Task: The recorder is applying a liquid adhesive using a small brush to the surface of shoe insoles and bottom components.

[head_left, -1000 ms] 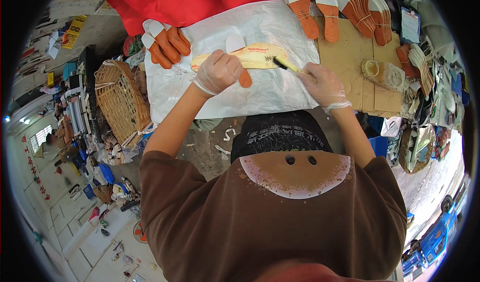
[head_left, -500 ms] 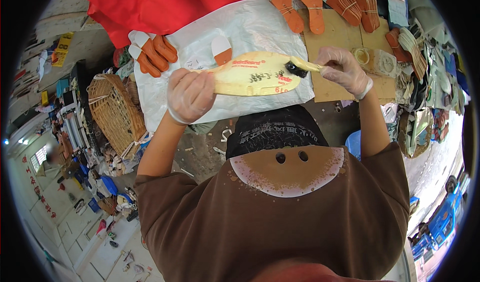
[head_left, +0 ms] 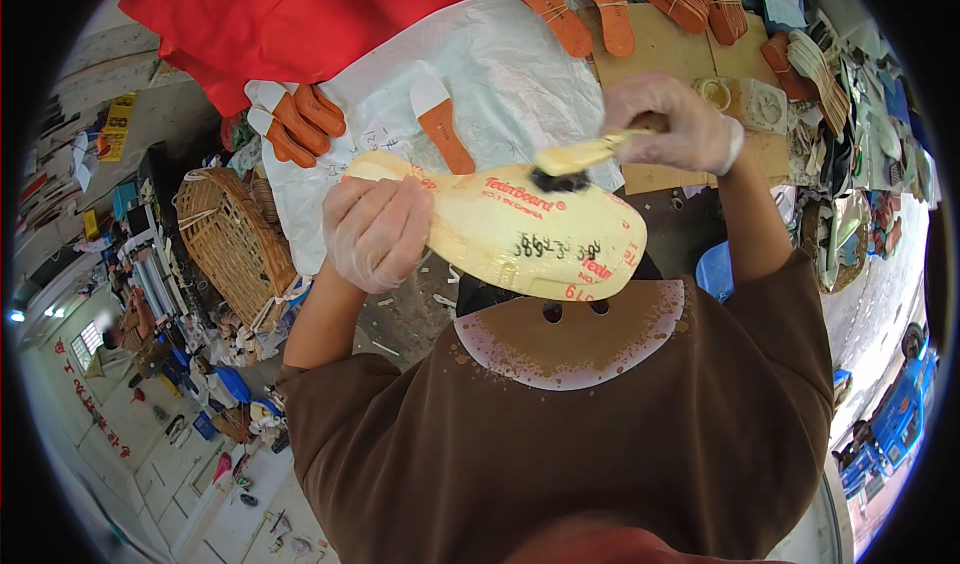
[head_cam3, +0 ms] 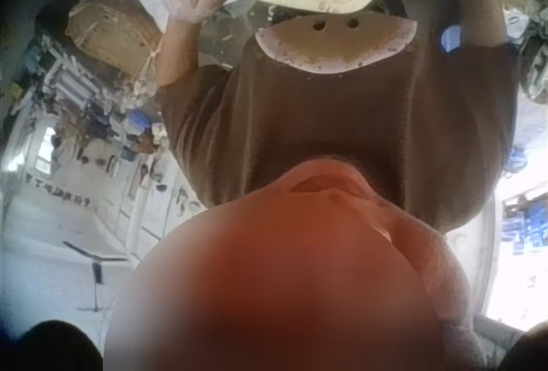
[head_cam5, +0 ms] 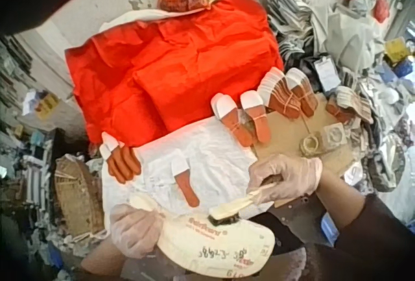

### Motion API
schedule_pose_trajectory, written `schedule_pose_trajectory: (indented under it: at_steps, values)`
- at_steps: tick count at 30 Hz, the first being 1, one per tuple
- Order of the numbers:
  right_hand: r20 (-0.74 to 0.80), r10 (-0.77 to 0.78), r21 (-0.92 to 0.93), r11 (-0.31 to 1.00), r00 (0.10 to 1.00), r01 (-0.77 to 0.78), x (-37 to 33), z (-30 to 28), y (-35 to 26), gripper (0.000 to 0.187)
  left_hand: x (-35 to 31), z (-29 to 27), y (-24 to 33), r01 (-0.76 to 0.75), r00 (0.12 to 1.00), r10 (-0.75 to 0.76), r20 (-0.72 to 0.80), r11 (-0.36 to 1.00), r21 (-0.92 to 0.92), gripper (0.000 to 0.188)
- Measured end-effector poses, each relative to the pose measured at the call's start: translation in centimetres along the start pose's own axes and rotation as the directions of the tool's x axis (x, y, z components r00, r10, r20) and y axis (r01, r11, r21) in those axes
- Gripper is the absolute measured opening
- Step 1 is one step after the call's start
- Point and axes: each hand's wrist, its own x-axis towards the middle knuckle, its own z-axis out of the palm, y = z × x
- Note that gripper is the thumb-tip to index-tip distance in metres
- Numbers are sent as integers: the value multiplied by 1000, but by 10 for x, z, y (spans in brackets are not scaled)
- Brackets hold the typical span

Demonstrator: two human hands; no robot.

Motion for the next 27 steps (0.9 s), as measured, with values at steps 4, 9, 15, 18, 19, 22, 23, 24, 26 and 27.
schedule_pose_trajectory:
  at_steps: [4, 9, 15, 18, 19, 22, 23, 24, 26, 27]
  values:
    - [-219, -22, -30, 999, 975, 15, 19, 8, 5, 15, 5, 10, -1, -9, 1000, 9, -15, 1000, 12, 23]
    - [-87, 83, 15, 997, 993, -82, 11, -4, -1, 25, -6, 7, -11, 64, 998, -60, -26, 987, 146, 24]
    - [-226, 194, 131, 977, 954, -168, -34, -4, 50, 26, -64, 20, -25, 414, 907, -418, 50, 907, 82, 21]
    - [-387, 489, 403, 852, 782, -334, -31, 20, 76, 25, -133, 36, -30, 707, 685, -722, 96, 691, 152, 19]
    - [-583, 569, 502, 814, 580, -294, -17, 33, 78, 27, -161, 40, -31, 836, 502, -859, 103, 512, 196, 18]
    - [-707, 640, 604, 768, 303, -213, 15, 55, 91, 29, -237, 49, -39, 974, -225, -952, 210, -224, 28, 17]
    - [-702, 661, 630, 750, 266, -202, 25, 60, 94, 29, -266, 55, -44, 972, -233, -953, 194, -233, 24, 17]
    - [-703, 654, 622, 756, 279, -203, 35, 63, 94, 29, -296, 60, -51, 875, -366, -898, 244, -421, -240, 20]
    - [-673, 653, 557, 756, 348, -343, 53, 70, 92, 29, -334, 70, -73, 671, -460, -824, 331, -567, -478, 22]
    - [-677, 647, 549, 762, 351, -344, 62, 73, 91, 29, -346, 72, -86, 594, -464, -814, 351, -579, -558, 24]
